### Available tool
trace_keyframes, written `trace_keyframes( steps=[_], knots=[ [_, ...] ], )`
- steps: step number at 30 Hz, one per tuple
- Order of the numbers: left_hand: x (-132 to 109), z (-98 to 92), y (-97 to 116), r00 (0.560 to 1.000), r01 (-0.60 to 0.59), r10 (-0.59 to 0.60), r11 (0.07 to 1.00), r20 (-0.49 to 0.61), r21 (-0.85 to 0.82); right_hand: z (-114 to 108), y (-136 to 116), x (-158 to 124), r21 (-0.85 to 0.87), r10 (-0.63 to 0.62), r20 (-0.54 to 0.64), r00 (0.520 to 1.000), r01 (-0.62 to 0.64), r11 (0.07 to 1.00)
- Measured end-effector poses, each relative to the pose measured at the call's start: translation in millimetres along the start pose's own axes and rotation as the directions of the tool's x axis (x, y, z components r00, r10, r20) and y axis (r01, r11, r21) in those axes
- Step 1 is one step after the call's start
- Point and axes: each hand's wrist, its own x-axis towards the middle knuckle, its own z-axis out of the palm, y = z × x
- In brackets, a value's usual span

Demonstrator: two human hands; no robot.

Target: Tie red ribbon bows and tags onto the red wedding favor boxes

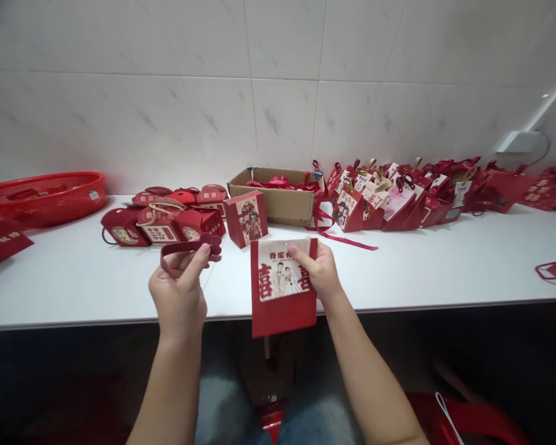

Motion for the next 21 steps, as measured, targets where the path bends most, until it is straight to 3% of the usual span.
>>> trace_keyframes(
  steps=[3,6,8,11,16,21],
  knots=[
    [-13,-6.6,7,0.972,0.155,-0.158,0.987,0.171,0.034,0,-19,-25,0.004,0.106,0.128,0.986,-0.107,0.994],
    [-30,-6.9,13,0.877,0.288,-0.336,0.94,0.344,0.183,8,-29,-48,-0.056,0.209,0.25,0.945,-0.201,0.978],
    [-39,-8.1,17,0.822,0.32,-0.393,0.917,0.413,0.237,13,-31,-59,-0.081,0.248,0.304,0.92,-0.235,0.969],
    [-49,-14.3,21,0.776,0.346,-0.422,0.906,0.47,0.242,16,-31,-70,-0.104,0.257,0.348,0.901,-0.236,0.966],
    [-56,-25.5,23,0.74,0.383,-0.442,0.897,0.507,0.221,12,-32,-75,-0.13,0.273,0.336,0.901,-0.243,0.961],
    [-57,-33.0,15,0.706,0.437,-0.46,0.881,0.538,0.179,14,-29,-76,-0.168,0.334,0.374,0.865,-0.291,0.942]
  ],
)
